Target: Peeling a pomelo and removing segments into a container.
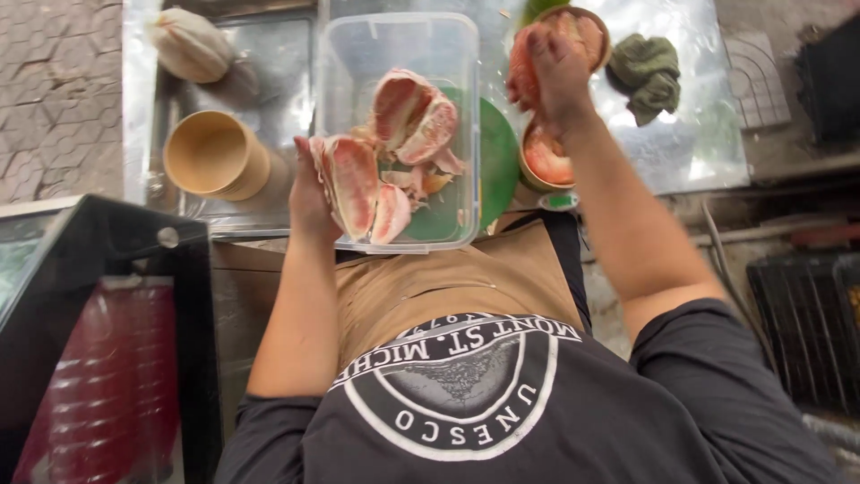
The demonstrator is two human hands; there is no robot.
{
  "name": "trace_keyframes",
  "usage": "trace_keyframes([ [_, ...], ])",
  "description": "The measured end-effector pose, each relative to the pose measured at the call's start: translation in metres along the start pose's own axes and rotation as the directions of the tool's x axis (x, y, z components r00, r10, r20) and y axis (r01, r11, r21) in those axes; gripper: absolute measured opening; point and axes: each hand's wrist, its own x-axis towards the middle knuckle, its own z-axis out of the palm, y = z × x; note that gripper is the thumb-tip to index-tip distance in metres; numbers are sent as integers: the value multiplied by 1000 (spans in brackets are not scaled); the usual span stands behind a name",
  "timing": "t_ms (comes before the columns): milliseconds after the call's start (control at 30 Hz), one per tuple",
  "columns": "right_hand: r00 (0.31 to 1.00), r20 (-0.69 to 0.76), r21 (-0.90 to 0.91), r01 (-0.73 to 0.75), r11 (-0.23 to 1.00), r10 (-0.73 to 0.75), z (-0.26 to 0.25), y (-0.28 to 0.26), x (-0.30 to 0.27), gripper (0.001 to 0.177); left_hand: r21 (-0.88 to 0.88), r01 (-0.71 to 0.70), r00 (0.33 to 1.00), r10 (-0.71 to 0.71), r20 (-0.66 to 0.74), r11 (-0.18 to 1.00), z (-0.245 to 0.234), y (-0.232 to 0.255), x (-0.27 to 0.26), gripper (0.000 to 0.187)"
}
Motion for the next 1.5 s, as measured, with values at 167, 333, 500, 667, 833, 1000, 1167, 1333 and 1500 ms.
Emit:
trace_keyframes([
  [167,997,-51,-468,-77,880,61,-87,-22,-22,34,81,95,993,-100,62,992,-42,-27,-3,58],
  [333,997,-37,-886,-66,458,71,-115,5,-43,33,73,140,986,-145,77,987,-24,-21,-5,63],
  [500,976,-12,-957,-75,281,219,-64,-9,-55,35,89,101,992,-107,64,991,-32,-21,-6,61],
  [667,964,100,-972,41,231,246,-85,12,-43,34,58,109,994,-110,18,992,-39,-21,-6,60],
  [833,952,289,-937,260,234,100,-102,32,-45,30,67,82,996,-84,35,994,-35,-21,-8,62],
  [1000,977,193,-956,207,210,-87,-109,50,-51,25,103,88,996,-89,9,991,-31,-19,-7,63],
  [1167,923,288,-947,315,69,-255,-101,45,-57,18,123,69,996,-75,53,990,-31,-20,-7,64],
  [1333,889,313,-941,339,19,-333,-104,47,-58,18,102,57,996,-63,60,993,-31,-21,-6,61],
  [1500,849,309,-930,364,49,-429,-83,29,-54,15,72,11,999,-14,30,997,-24,-21,-5,70],
])
